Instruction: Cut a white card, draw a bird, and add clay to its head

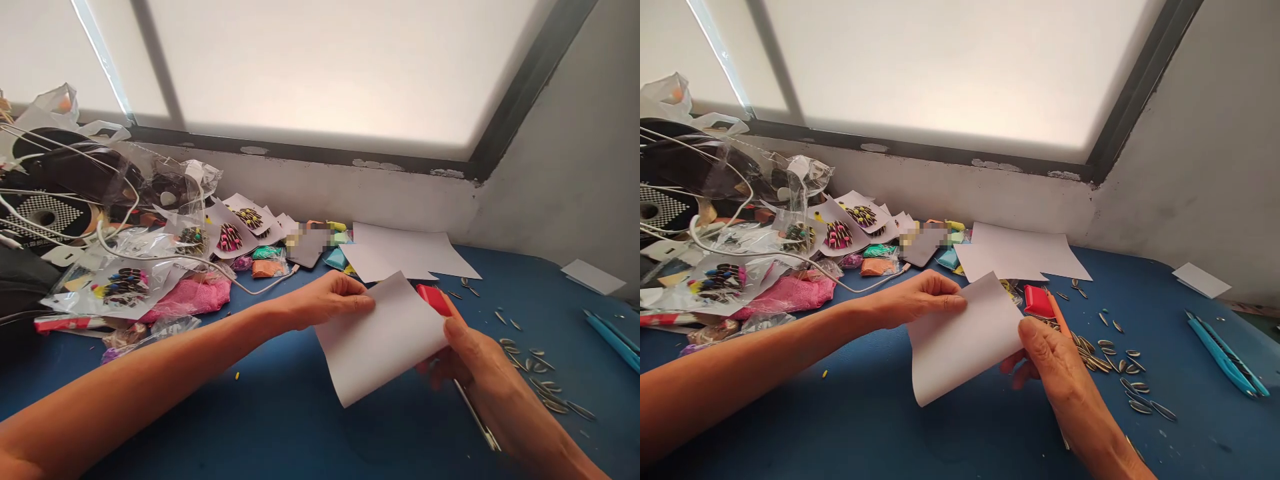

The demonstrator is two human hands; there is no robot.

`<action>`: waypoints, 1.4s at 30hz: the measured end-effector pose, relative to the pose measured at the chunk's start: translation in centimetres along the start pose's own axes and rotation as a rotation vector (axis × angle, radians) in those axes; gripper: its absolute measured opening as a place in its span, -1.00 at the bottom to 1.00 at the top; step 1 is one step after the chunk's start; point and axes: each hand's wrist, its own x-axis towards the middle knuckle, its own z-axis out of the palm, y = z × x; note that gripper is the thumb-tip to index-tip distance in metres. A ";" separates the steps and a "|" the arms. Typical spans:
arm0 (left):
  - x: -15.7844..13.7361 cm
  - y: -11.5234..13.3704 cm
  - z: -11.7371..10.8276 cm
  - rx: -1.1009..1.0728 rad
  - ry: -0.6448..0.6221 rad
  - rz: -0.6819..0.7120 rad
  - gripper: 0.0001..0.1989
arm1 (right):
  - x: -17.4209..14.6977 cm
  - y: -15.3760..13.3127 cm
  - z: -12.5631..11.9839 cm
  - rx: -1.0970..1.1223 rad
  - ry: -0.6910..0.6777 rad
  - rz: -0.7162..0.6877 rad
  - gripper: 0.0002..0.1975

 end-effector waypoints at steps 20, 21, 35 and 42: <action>-0.1 0.0 0.3 0.137 0.079 0.106 -0.72 | 0.2 0.2 0.7 -0.099 0.070 0.034 -0.51; -0.1 -0.1 0.3 0.156 0.085 0.123 -0.73 | 0.3 0.2 0.7 -0.109 0.072 0.033 -0.50; -0.7 1.4 -2.4 0.483 -0.067 0.112 -0.73 | 0.0 -0.4 0.1 -0.245 -0.327 0.211 -0.58; -1.0 1.7 -1.2 0.468 -0.236 0.086 -0.73 | -0.3 -0.1 0.9 -0.155 -0.336 0.201 -0.58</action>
